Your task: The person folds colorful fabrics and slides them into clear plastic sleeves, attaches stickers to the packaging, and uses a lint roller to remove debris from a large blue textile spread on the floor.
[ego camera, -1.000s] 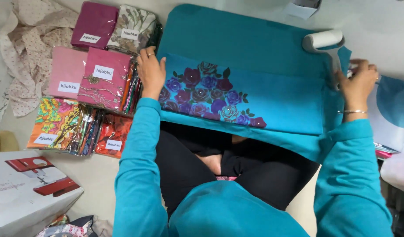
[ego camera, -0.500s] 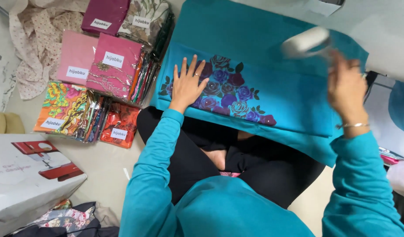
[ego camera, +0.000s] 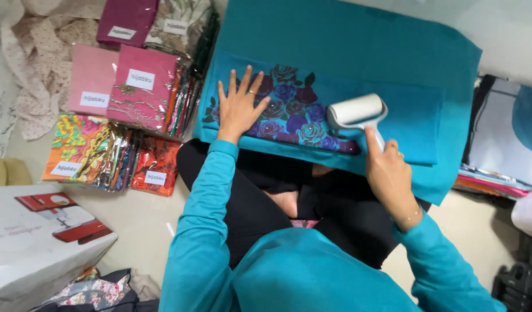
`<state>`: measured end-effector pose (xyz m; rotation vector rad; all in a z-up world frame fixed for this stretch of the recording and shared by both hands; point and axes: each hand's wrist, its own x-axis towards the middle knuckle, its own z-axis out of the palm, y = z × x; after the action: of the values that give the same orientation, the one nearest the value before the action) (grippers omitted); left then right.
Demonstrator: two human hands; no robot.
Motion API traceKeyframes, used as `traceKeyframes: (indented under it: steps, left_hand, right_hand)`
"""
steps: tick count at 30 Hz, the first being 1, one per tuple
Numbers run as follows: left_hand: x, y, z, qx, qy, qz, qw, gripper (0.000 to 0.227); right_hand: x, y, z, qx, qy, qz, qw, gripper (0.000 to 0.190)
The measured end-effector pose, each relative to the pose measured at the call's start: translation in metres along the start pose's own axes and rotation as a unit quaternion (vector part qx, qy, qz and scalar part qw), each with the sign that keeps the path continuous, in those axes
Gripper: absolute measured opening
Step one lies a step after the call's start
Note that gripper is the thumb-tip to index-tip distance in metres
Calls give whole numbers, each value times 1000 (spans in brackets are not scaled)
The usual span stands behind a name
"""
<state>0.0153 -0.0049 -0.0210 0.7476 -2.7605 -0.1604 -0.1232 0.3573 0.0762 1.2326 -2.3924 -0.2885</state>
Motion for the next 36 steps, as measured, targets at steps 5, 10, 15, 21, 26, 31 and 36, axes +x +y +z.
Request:
traceKeyframes:
  steps: [5, 10, 15, 21, 26, 31, 36]
  left_hand:
    - [3, 0, 2, -6, -1, -11, 1000, 68]
    - [2, 1, -2, 3, 9, 2, 1000, 67]
    - [1, 0, -2, 0, -2, 1, 1000, 65]
    - [0, 1, -3, -10, -22, -12, 1000, 66]
    - [0, 4, -7, -5, -20, -11, 1000, 65]
    - [0, 2, -5, -9, -22, -13, 1000, 65]
    - [2, 3, -8, -18, -24, -6, 1000, 65]
  right_hand:
    - [-38, 14, 10, -56, -17, 50, 997, 57]
    - [27, 18, 38, -3, -11, 93, 996, 57]
    - [40, 20, 44, -18, 4, 109, 994, 56]
    - [-56, 20, -4, 22, -109, 118, 987, 59]
    - [-74, 28, -18, 16, -174, 143, 974, 60]
    - [-11, 58, 33, 25, -98, 160, 982, 54]
    - [29, 86, 73, 21, -54, 199, 978, 54]
